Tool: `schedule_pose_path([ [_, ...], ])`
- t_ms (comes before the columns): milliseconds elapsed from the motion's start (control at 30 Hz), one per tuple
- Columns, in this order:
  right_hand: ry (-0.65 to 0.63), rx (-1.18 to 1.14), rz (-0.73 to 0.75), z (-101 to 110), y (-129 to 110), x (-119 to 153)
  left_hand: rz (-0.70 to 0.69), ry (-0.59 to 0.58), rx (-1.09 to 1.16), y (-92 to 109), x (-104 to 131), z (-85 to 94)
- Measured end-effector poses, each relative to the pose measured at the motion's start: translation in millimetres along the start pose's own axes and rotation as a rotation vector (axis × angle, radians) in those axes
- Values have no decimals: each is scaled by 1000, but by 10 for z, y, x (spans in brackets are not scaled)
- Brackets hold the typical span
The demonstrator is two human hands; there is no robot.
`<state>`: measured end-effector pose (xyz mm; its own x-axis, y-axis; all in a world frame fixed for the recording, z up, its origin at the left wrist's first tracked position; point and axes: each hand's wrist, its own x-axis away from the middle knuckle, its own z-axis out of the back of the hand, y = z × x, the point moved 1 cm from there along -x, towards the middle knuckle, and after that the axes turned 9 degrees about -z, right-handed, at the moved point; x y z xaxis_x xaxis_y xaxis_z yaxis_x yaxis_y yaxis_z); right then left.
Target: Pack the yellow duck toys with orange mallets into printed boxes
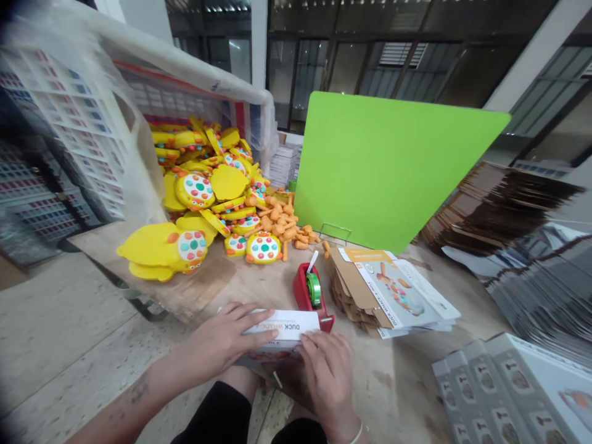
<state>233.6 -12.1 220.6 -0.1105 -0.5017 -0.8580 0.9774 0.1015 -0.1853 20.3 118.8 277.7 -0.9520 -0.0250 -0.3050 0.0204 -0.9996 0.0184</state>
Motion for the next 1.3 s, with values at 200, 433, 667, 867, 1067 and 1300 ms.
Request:
schedule_pose_path([
  [200,75,25,-89,-79,-10,29,23,13,-19,2,-18,-7],
  [433,-74,-254,-516,-1,350,69,121,83,1,27,40,-10],
  [667,-296,-337,-859,-402,1061,99,221,27,40,97,-154,-14],
  [867,-393,-457,-1003,-575,1108,41,272,17,20,22,-202,-37],
  [1067,-253,-549,-1189,-394,962,99,301,-4,37,15,-192,-28],
  [1300,-232,-849,-1489,-301,710,380,338,-56,56,36,-212,6],
])
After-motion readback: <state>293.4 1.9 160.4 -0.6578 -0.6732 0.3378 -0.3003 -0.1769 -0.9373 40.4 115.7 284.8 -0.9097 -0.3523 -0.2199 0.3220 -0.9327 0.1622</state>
